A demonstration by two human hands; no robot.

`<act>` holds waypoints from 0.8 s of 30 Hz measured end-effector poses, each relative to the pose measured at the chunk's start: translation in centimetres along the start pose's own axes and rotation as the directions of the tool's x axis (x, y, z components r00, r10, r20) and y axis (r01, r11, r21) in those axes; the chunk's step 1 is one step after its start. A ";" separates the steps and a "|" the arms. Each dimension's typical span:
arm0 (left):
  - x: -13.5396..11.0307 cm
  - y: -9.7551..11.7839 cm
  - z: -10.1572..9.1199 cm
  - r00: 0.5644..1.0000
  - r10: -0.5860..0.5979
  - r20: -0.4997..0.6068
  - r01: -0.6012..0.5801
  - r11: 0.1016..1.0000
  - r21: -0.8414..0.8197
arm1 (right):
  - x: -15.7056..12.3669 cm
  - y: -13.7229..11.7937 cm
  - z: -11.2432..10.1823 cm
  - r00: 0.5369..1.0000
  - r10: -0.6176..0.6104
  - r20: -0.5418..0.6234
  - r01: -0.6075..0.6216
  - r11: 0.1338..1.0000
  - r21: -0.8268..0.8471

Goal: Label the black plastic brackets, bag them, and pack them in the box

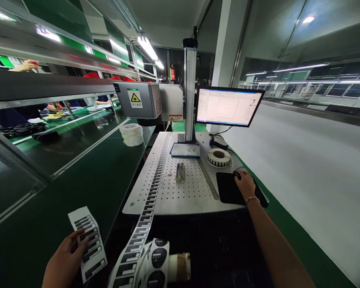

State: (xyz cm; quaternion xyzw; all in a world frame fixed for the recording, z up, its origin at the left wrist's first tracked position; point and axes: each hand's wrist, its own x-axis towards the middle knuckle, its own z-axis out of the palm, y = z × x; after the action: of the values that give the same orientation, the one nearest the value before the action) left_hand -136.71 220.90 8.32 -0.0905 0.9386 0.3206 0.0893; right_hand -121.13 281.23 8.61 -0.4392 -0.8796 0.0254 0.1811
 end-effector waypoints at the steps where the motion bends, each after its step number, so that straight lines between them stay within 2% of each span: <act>1: -0.1 0.1 0.0 1.000 -0.001 0.010 0.001 1.000 -0.002 | 0.0 0.0 -0.1 1.000 -0.003 0.004 0.003 1.000 0.001; 14: -1.1 1.1 -0.4 0.998 -0.050 0.033 0.051 0.999 -0.016 | -0.2 -0.4 -0.6 1.000 0.004 0.029 -0.004 1.000 0.000; 22: -1.2 1.0 -0.5 0.999 -0.029 0.031 0.029 1.000 0.000 | -0.2 -0.2 -0.3 1.000 0.018 0.005 -0.018 1.000 -0.004; 24: -1.1 1.0 -0.5 1.000 0.004 0.002 -0.004 1.000 0.004 | -0.1 -0.1 -0.2 1.000 0.021 0.002 -0.021 1.000 -0.005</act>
State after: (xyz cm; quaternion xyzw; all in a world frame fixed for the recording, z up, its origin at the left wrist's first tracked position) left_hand -135.89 221.47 9.55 -0.0879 0.9395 0.3188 0.0898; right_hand -121.13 281.06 8.80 -0.4487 -0.8753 0.0253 0.1787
